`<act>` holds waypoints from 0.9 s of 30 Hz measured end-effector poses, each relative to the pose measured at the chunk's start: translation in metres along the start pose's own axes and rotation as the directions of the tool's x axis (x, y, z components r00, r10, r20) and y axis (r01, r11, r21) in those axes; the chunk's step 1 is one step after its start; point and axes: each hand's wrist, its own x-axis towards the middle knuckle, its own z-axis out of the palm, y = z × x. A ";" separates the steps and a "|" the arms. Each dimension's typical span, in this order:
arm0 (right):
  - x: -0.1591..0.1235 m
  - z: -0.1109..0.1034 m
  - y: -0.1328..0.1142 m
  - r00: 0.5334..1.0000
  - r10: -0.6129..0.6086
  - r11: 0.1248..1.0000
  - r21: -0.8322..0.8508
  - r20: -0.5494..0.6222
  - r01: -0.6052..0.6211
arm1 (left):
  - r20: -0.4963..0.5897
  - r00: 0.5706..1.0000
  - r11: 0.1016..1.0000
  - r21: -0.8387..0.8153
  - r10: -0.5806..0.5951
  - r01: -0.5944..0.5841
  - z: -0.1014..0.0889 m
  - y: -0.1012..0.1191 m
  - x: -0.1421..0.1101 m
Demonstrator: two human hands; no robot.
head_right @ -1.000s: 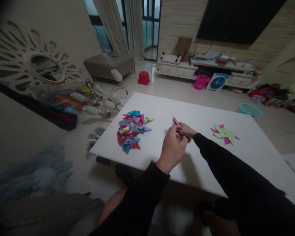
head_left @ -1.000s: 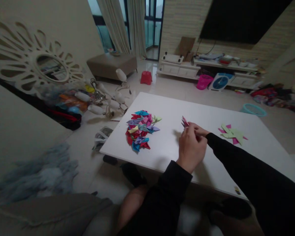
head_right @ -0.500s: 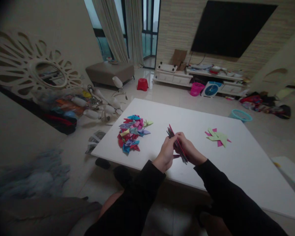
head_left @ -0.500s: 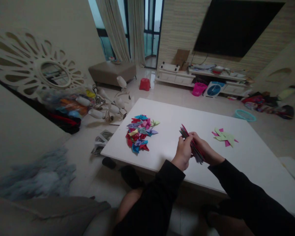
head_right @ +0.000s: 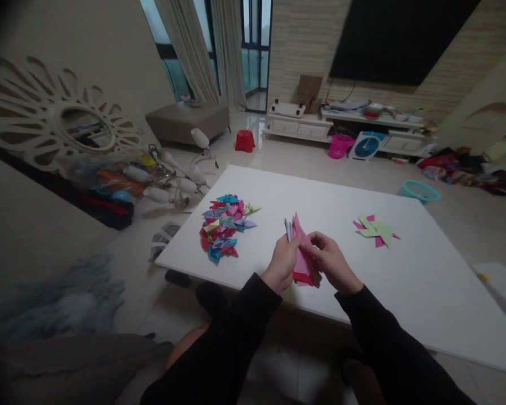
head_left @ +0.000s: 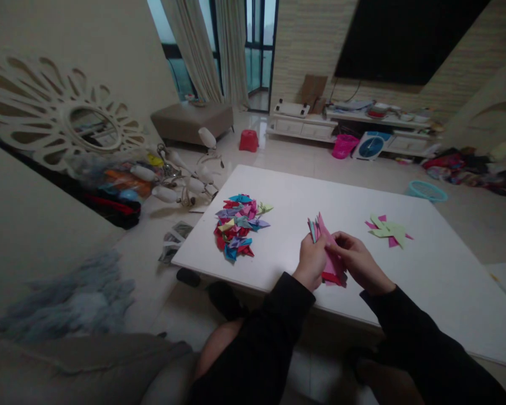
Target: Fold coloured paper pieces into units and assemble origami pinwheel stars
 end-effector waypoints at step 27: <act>0.020 -0.011 0.016 0.950 -0.053 0.989 0.116 -0.308 0.093 | -0.099 0.935 0.837 0.486 0.340 -0.252 -0.003 0.001 0.003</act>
